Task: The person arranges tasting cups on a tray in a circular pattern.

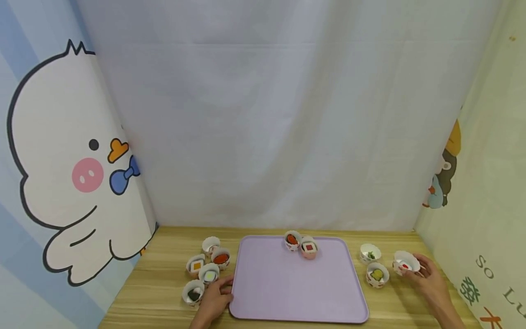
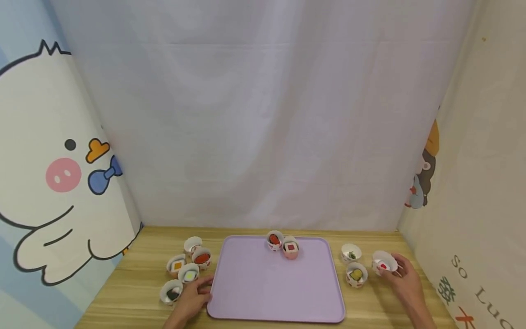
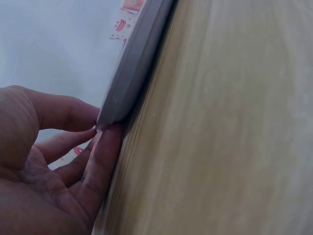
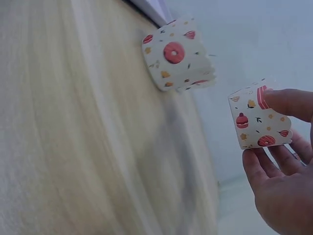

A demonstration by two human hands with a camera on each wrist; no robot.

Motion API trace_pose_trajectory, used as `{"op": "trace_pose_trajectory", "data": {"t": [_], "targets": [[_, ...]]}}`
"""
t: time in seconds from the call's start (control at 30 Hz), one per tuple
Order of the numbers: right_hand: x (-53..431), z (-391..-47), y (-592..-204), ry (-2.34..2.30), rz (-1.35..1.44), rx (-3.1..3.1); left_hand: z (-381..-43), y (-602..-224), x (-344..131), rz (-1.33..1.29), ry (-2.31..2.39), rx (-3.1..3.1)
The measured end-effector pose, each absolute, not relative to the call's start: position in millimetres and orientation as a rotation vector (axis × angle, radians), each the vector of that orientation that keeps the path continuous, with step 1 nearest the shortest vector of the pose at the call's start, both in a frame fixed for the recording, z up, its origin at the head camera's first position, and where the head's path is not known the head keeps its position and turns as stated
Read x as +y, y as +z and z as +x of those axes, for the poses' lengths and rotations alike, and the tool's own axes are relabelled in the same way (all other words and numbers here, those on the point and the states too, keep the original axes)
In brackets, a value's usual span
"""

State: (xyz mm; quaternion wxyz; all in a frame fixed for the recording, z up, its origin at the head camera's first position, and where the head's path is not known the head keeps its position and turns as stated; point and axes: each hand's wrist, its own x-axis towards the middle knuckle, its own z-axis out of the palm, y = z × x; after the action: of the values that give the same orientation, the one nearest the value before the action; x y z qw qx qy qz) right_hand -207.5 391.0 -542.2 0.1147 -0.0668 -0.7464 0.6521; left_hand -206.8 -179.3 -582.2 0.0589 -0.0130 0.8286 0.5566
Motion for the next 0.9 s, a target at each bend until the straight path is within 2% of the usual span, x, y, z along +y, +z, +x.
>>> {"op": "trace_pose_trajectory", "data": {"t": [0.23, 0.47, 0.9], "targets": [[380, -203, -520, 1.891, -0.179, -2.228, -206, -582, -179, -0.067, 1.652, 2.542], [359, -204, -501, 1.937, 0.02, -2.148, -206, -580, -177, -0.064, 1.661, 2.534], [315, -208, -488, 1.785, 0.094, -2.326, -204, -581, -177, -0.03, 1.692, 2.539]]}}
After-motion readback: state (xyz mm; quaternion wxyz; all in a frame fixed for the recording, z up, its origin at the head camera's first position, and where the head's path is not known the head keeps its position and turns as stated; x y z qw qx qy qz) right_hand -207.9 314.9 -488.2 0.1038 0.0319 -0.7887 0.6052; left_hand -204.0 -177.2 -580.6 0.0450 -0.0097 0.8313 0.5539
